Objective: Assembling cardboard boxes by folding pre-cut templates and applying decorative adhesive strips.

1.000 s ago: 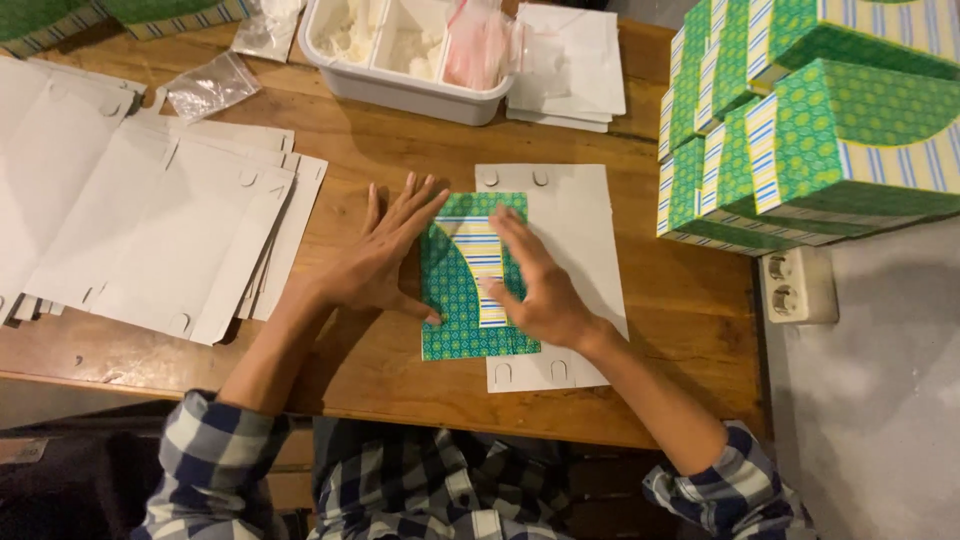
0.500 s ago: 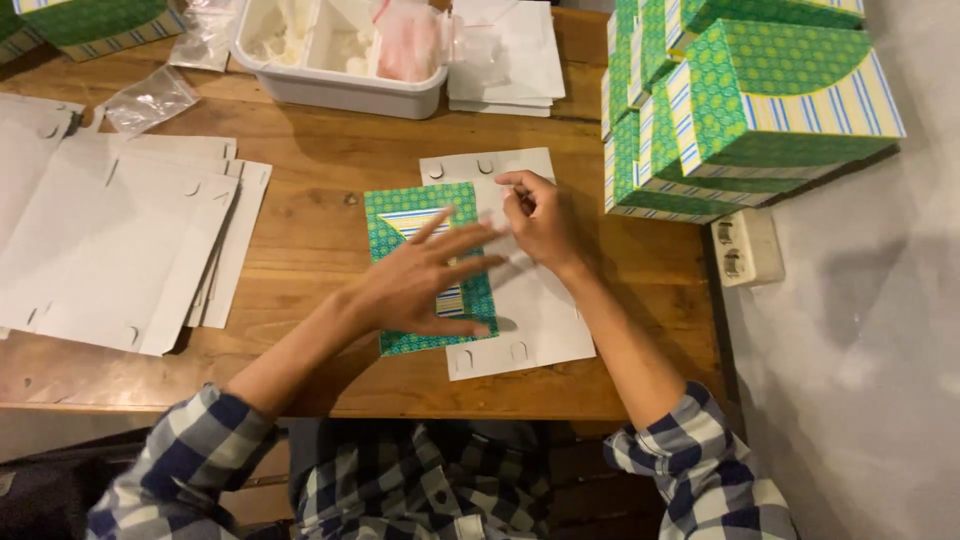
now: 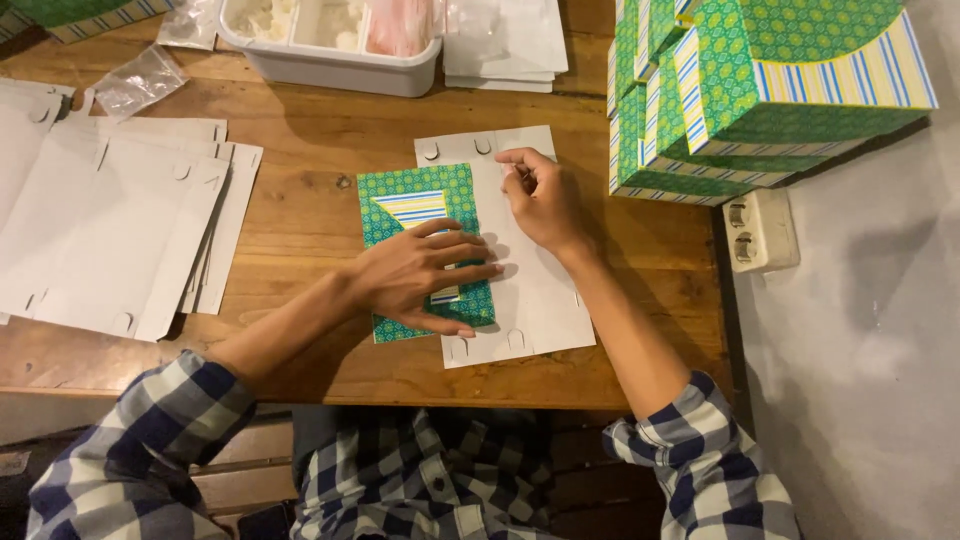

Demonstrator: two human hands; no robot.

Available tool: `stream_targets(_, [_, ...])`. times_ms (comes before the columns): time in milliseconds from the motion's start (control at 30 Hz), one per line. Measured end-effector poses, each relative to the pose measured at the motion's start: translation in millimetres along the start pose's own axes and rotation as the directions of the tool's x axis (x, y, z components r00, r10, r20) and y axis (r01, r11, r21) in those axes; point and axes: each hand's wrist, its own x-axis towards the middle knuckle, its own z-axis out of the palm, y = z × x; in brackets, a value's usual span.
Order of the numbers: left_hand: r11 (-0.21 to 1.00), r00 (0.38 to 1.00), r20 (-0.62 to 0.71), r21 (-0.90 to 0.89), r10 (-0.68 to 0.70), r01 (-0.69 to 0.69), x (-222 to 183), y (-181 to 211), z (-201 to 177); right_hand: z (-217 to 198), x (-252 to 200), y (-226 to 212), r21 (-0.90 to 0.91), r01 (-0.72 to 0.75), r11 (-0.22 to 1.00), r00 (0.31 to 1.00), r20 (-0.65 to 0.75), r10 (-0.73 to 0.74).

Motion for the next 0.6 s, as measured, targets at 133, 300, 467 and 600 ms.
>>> stream_targets(133, [1.000,0.998,0.060,-0.020,0.007,-0.005,2.4,2.6,-6.6,2.4,0.7,3.9,-0.006,0.008,1.000,1.000,-0.008,-0.008])
stream_targets(300, [1.000,1.000,0.012,-0.012,0.008,-0.008,0.3,1.1,-4.6,1.5,1.2,0.4,0.048,0.014,0.999,1.000,-0.018,-0.013])
stream_targets(467, [0.999,0.999,0.018,0.019,-0.039,0.038,2.6,9.0,-7.3,4.0,3.1,9.5,0.066,0.026,0.997,0.999,-0.022,-0.025])
stream_targets(600, [0.997,0.998,0.016,0.054,-0.057,0.056,3.2,9.2,-5.8,3.3,3.6,10.1,0.062,0.039,0.997,0.999,-0.017,-0.038])
